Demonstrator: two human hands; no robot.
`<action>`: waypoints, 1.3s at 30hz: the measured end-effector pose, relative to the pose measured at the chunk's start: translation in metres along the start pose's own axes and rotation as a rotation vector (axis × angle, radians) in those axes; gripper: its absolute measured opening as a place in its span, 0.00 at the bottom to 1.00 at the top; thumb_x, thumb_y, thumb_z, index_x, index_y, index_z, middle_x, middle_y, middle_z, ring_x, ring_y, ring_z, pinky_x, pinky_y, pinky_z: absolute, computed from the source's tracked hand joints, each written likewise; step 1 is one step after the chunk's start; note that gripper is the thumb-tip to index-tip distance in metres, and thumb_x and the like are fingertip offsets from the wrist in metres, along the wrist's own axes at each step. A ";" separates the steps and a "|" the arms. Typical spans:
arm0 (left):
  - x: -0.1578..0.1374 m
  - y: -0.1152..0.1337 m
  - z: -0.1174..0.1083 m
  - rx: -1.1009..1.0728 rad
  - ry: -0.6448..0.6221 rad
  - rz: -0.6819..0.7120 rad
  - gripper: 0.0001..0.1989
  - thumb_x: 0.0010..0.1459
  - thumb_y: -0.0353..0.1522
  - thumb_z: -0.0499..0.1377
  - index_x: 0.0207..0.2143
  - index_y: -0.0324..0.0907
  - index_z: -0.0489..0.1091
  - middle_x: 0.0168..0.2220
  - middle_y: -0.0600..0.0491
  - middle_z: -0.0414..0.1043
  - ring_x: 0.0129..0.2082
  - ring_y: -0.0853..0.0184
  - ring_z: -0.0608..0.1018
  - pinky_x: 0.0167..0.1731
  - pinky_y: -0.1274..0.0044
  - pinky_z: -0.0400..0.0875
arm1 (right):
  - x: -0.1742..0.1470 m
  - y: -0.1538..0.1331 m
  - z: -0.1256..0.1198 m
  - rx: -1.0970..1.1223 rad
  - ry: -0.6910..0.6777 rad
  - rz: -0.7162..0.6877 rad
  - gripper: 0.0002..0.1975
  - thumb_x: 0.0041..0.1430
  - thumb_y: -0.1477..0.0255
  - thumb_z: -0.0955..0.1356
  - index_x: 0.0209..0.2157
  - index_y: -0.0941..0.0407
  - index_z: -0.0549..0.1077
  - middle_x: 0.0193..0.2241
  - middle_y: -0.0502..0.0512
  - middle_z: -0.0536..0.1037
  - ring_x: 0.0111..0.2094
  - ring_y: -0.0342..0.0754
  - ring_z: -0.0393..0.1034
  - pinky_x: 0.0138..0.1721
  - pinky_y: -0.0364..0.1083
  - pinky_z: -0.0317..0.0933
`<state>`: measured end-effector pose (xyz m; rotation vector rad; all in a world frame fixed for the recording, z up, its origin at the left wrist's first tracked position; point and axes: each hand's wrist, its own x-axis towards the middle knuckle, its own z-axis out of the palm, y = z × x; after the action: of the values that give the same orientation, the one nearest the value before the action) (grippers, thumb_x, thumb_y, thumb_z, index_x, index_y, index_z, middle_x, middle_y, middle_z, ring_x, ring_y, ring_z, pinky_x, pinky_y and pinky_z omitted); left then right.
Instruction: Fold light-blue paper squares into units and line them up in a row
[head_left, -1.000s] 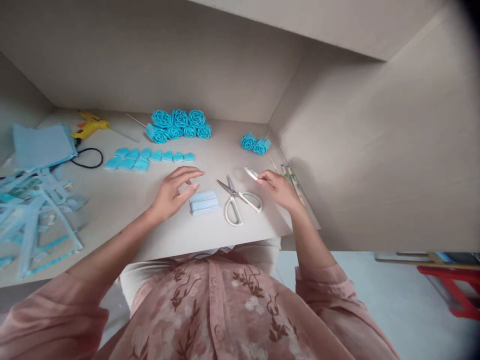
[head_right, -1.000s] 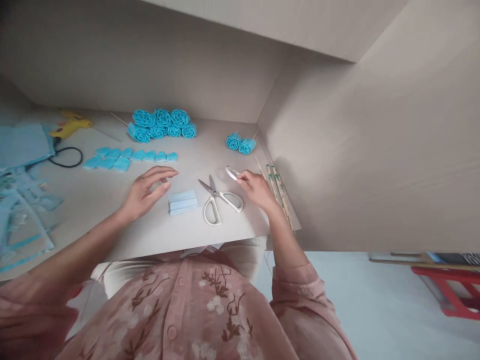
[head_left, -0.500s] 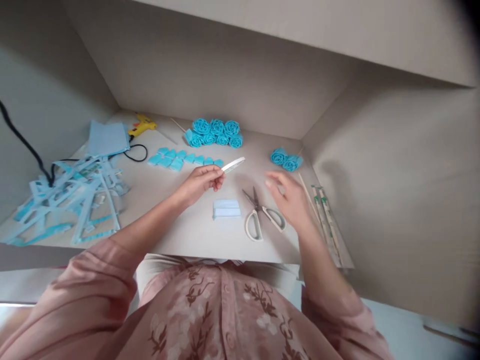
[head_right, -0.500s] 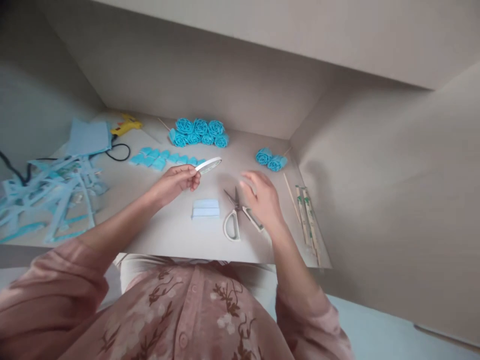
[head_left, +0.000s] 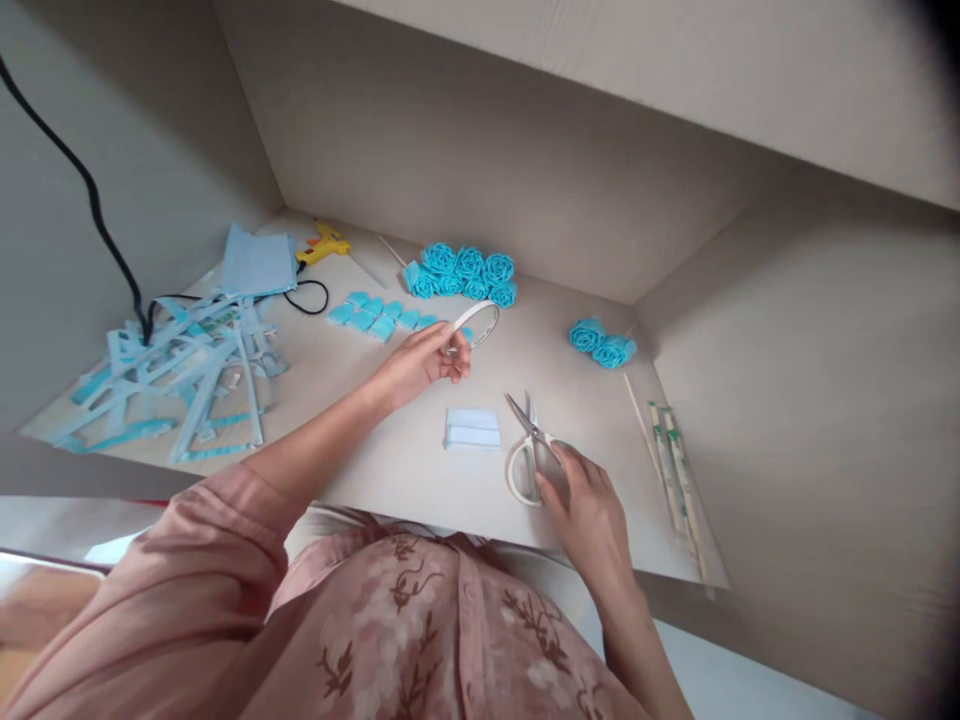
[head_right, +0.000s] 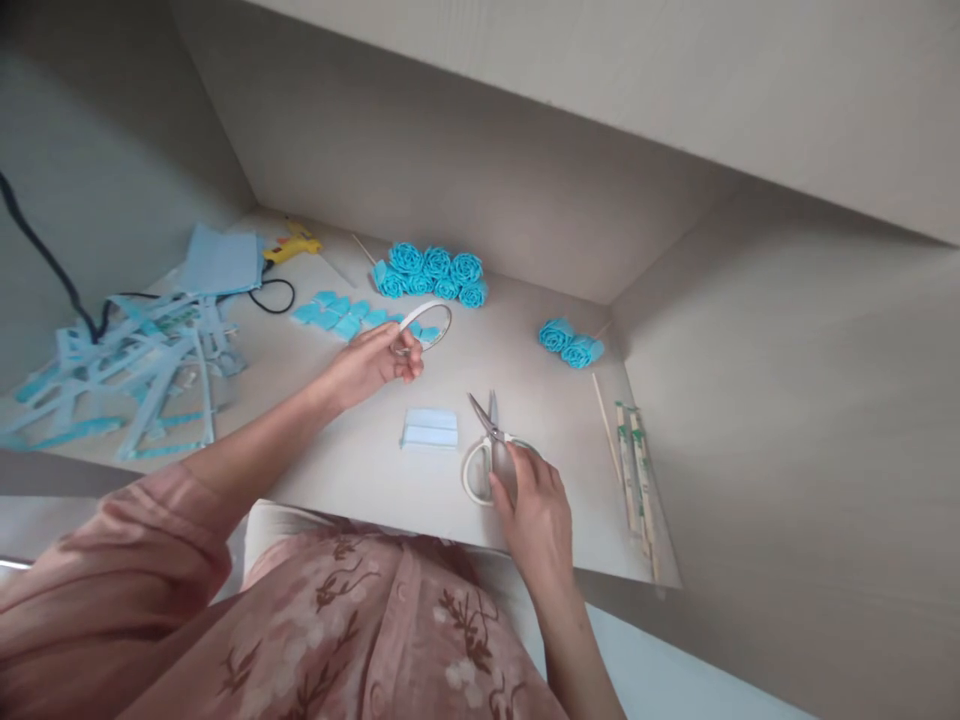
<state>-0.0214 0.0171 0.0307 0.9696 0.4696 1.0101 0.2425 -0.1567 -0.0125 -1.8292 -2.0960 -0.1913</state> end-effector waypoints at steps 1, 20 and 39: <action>0.000 -0.001 -0.001 0.011 -0.018 0.007 0.21 0.58 0.49 0.65 0.35 0.39 0.68 0.34 0.51 0.73 0.30 0.67 0.79 0.29 0.77 0.70 | 0.002 0.001 0.000 -0.013 -0.001 0.002 0.22 0.68 0.62 0.64 0.57 0.60 0.70 0.49 0.66 0.79 0.48 0.60 0.73 0.49 0.58 0.71; 0.003 -0.016 -0.005 0.141 -0.123 -0.078 0.24 0.53 0.49 0.69 0.38 0.37 0.73 0.40 0.48 0.75 0.30 0.71 0.77 0.31 0.76 0.68 | 0.028 0.047 -0.034 0.293 -0.326 0.431 0.27 0.52 0.55 0.70 0.52 0.52 0.73 0.40 0.60 0.81 0.40 0.62 0.78 0.44 0.61 0.70; 0.010 -0.021 -0.012 0.032 0.014 -0.034 0.17 0.60 0.42 0.64 0.27 0.38 0.67 0.20 0.58 0.60 0.19 0.75 0.64 0.22 0.78 0.54 | 0.133 0.030 -0.036 1.294 -0.546 0.433 0.36 0.36 0.29 0.63 0.34 0.42 0.74 0.18 0.52 0.66 0.17 0.50 0.61 0.21 0.52 0.56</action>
<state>-0.0147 0.0270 0.0074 0.9810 0.5135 0.9818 0.2641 -0.0400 0.0630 -1.4006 -1.3142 1.5148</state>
